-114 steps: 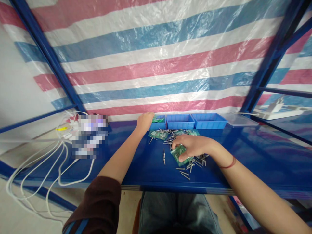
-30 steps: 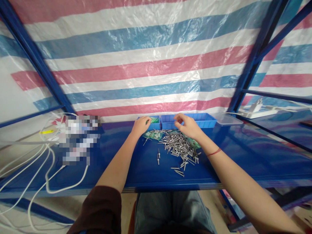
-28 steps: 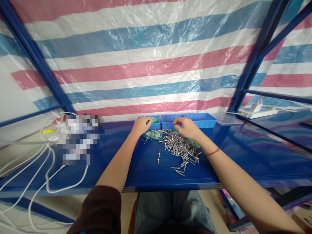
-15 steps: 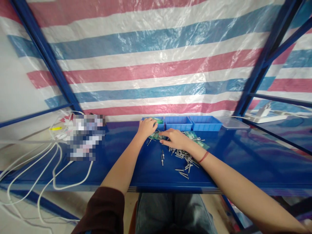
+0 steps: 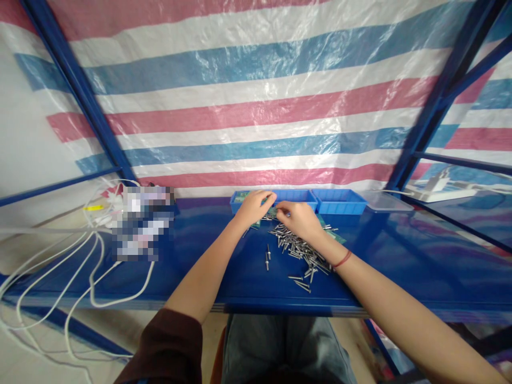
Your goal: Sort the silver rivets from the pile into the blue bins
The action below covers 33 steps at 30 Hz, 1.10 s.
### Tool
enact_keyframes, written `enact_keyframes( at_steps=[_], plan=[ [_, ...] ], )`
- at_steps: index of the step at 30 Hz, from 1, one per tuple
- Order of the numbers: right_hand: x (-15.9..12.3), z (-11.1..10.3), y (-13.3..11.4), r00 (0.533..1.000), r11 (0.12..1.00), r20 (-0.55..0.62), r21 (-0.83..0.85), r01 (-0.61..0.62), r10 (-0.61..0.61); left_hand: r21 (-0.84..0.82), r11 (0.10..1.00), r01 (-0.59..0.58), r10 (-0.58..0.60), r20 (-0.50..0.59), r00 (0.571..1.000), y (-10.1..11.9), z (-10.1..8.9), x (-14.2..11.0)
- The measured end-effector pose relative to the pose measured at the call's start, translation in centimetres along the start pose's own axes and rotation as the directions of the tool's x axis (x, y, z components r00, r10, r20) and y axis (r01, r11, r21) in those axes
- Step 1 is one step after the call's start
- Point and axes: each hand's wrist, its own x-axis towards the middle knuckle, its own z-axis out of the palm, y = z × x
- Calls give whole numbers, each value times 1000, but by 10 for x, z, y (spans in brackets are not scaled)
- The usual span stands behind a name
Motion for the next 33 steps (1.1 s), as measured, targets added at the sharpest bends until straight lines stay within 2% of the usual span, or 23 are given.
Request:
enact_keyframes(
  at_steps=[3,5,7,9,12,14,17,19,21,22,24,25,27,30,31,33],
  plan=[
    [4,-3,15,985,964,-137,256,-68,106,-250,965,84,-66,79,995,6,5,0],
    [6,-1,24,971,899,-142,421,-118,194,-365,917,159,-127,109,986,6,10,-1],
    [9,3,30,960,787,-83,594,-167,267,-453,864,221,-175,141,974,4,16,-1],
    [11,6,32,951,632,2,747,-207,310,-531,805,265,-210,162,964,0,21,-1],
    [13,8,29,924,420,90,871,-254,372,-594,755,279,-243,142,960,-4,26,1],
    [12,5,24,888,341,111,896,-284,446,-562,786,260,-267,71,961,-5,26,2],
    [9,-2,17,840,287,221,871,-399,496,-351,919,178,-225,-97,970,0,20,0],
    [7,-5,12,827,242,350,841,-485,440,-160,986,56,-82,-159,984,6,16,-2],
    [6,-5,11,824,201,406,837,-509,396,-31,995,-93,88,-132,987,13,14,-5],
    [6,-3,11,828,201,395,843,-499,399,5,987,-159,159,-106,982,17,13,-6],
    [7,1,16,845,266,317,850,-455,431,40,966,-256,258,-64,964,23,14,-7],
    [8,3,19,859,331,257,844,-423,442,47,959,-280,283,-55,958,26,15,-8],
    [8,6,26,896,528,81,784,-327,436,35,959,-282,284,-68,956,30,17,-7],
    [7,3,30,915,853,-264,503,-140,306,-101,982,-159,149,-103,983,32,21,-6],
    [7,2,30,911,918,-343,388,-85,229,-186,979,-85,68,-96,993,32,23,-6],
    [4,0,26,910,977,-408,214,20,71,-383,920,80,-103,-40,994,31,28,-5]
  ],
)
